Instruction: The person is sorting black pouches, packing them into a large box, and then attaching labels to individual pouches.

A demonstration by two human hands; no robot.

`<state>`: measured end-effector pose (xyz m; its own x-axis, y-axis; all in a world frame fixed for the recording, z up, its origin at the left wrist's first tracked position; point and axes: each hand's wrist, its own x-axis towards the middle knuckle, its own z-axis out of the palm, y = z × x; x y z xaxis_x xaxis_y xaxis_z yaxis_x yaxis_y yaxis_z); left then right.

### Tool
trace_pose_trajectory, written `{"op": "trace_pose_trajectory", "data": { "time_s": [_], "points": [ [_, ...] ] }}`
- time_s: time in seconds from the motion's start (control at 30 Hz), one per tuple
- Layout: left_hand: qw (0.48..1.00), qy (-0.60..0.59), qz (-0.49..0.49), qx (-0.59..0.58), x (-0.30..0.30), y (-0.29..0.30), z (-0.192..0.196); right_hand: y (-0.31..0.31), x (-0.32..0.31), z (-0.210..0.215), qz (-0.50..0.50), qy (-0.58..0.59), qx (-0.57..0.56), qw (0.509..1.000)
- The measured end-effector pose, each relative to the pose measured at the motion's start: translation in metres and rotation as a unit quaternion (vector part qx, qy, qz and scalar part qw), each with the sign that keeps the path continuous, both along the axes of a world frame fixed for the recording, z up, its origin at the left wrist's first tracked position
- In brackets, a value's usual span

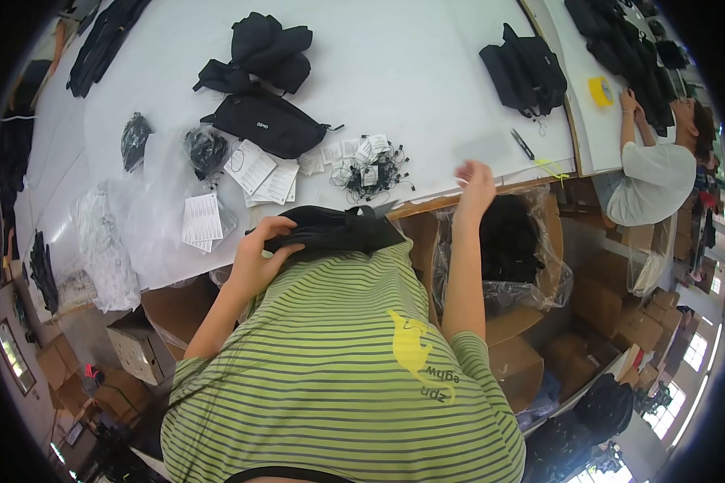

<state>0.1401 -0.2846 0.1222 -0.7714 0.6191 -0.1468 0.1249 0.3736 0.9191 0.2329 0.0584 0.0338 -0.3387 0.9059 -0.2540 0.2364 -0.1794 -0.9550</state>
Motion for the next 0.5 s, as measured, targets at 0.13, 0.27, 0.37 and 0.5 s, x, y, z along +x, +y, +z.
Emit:
{"op": "trace_pose_trajectory", "data": {
  "time_s": [0.13,0.27,0.37,0.5],
  "points": [
    [0.999,-0.037,0.013,0.005,-0.011,-0.007,-0.008,0.083,0.098,-0.160,-0.131,-0.287,0.189,0.930],
    [0.999,-0.026,0.016,-0.039,-0.013,-0.007,-0.004,0.059,0.062,-0.139,-0.039,-0.344,0.279,0.896],
    [0.999,-0.006,-0.005,-0.038,-0.016,-0.009,-0.006,0.054,0.053,-0.144,-0.091,-0.410,0.327,0.847],
    [0.997,-0.074,0.028,-0.026,-0.016,-0.004,-0.002,0.068,0.033,-0.150,-0.091,-0.421,0.342,0.835]
  ]
}}
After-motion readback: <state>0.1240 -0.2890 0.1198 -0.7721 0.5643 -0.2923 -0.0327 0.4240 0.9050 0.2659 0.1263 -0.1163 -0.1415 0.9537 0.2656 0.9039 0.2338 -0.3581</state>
